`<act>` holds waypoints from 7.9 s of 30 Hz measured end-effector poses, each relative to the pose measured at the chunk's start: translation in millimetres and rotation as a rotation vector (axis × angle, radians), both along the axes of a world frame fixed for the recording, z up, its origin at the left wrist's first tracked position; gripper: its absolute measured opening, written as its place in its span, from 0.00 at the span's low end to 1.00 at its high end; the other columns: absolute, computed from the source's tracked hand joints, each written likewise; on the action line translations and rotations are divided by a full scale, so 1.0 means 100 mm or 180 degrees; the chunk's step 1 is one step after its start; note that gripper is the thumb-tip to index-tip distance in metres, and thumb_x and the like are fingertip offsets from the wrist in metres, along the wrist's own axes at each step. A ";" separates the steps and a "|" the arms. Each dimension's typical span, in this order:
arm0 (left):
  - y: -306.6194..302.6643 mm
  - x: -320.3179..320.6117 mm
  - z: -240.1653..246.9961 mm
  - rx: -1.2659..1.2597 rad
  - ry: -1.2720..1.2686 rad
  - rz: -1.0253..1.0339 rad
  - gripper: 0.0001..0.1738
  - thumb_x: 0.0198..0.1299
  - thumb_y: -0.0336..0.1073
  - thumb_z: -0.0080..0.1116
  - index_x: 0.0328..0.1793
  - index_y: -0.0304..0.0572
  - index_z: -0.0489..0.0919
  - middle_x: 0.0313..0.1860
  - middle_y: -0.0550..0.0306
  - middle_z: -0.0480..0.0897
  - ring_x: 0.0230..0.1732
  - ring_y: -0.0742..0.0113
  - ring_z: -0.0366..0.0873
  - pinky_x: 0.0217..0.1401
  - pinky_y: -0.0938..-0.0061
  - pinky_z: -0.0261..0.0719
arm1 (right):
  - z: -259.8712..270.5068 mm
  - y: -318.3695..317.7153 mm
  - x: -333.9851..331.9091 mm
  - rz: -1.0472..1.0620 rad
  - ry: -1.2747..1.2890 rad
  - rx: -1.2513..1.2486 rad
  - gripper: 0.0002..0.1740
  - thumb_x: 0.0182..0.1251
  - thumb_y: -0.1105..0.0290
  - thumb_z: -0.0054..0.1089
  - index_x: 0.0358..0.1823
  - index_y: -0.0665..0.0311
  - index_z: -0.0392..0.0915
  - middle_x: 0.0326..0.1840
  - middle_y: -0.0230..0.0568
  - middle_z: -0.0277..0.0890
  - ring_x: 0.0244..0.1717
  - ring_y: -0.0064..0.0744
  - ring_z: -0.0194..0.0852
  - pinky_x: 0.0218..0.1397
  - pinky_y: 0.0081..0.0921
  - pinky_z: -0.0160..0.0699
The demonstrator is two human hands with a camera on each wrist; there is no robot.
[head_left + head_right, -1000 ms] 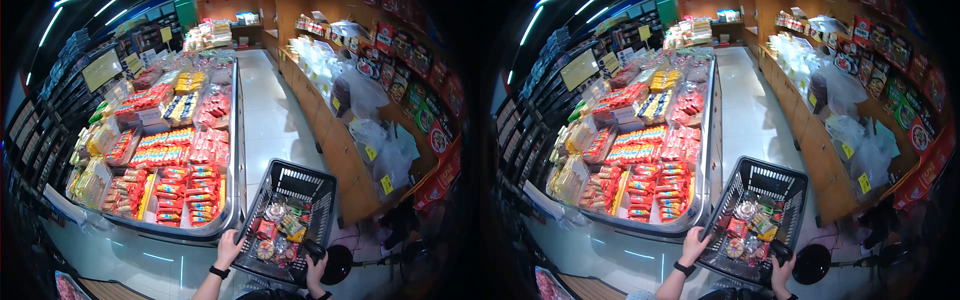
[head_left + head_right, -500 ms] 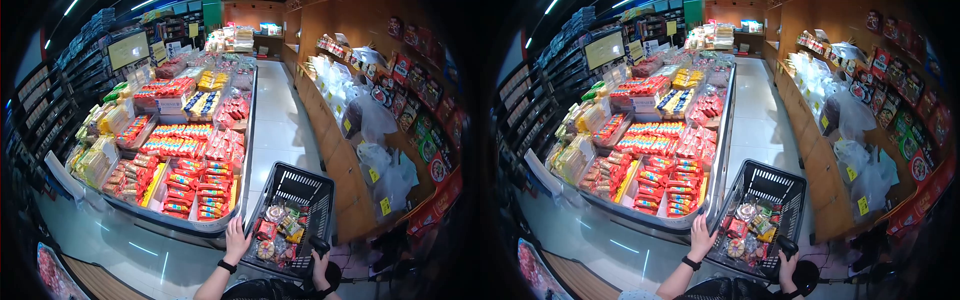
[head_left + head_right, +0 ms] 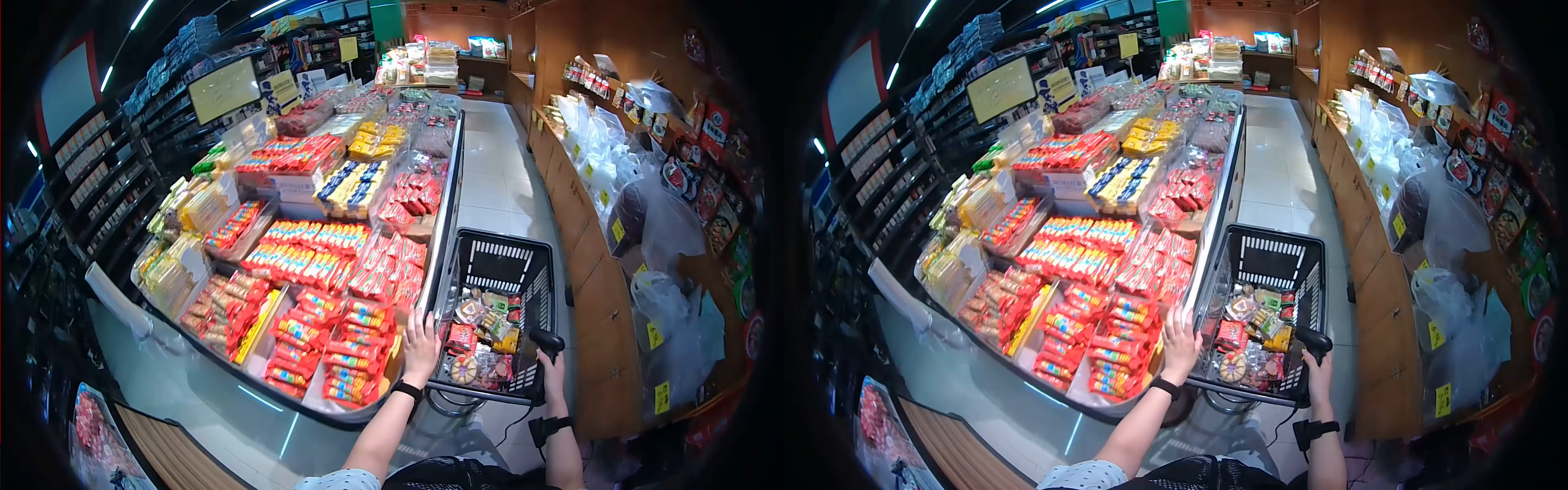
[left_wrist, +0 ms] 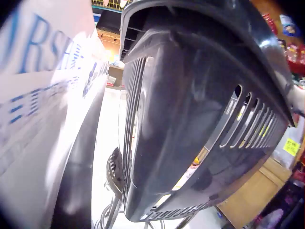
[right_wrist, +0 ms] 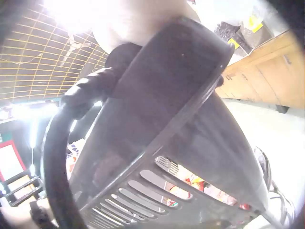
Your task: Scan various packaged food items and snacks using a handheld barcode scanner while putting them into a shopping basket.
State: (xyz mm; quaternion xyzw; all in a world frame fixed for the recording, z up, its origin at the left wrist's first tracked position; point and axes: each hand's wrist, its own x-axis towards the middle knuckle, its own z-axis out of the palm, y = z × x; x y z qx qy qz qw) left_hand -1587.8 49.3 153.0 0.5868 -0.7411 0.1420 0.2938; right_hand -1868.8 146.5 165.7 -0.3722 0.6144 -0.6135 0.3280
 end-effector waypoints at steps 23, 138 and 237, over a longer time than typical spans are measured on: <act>-1.56 -0.98 0.43 0.1035 0.0412 0.0262 0.30 0.49 0.42 0.63 0.55 0.33 0.67 0.59 0.40 0.65 0.64 0.42 0.57 0.63 0.51 0.56 | 0.33 -1.67 -1.01 0.0197 0.1244 0.1227 0.30 0.55 0.65 0.61 0.57 0.72 0.64 0.70 0.51 0.44 0.67 0.49 0.50 0.68 0.33 0.50; -5.30 -2.23 0.81 0.3371 0.5187 -0.2837 0.42 0.40 0.16 0.65 0.64 0.41 0.62 0.59 0.51 0.69 0.61 0.62 0.67 0.61 0.67 0.71 | 0.82 -4.59 -1.44 0.0421 -0.0826 0.0548 0.20 0.59 0.75 0.58 0.52 0.69 0.69 0.46 0.37 0.75 0.45 0.23 0.72 0.50 0.23 0.71; -5.86 -2.29 0.22 0.1966 0.4417 -0.1004 0.19 0.58 0.24 0.56 0.56 0.28 0.70 0.49 0.52 0.79 0.50 0.71 0.76 0.53 0.79 0.74 | 0.16 -6.71 -2.24 -0.0627 -0.0102 0.0054 0.26 0.55 0.70 0.58 0.56 0.70 0.66 0.48 0.40 0.70 0.47 0.29 0.67 0.54 0.24 0.64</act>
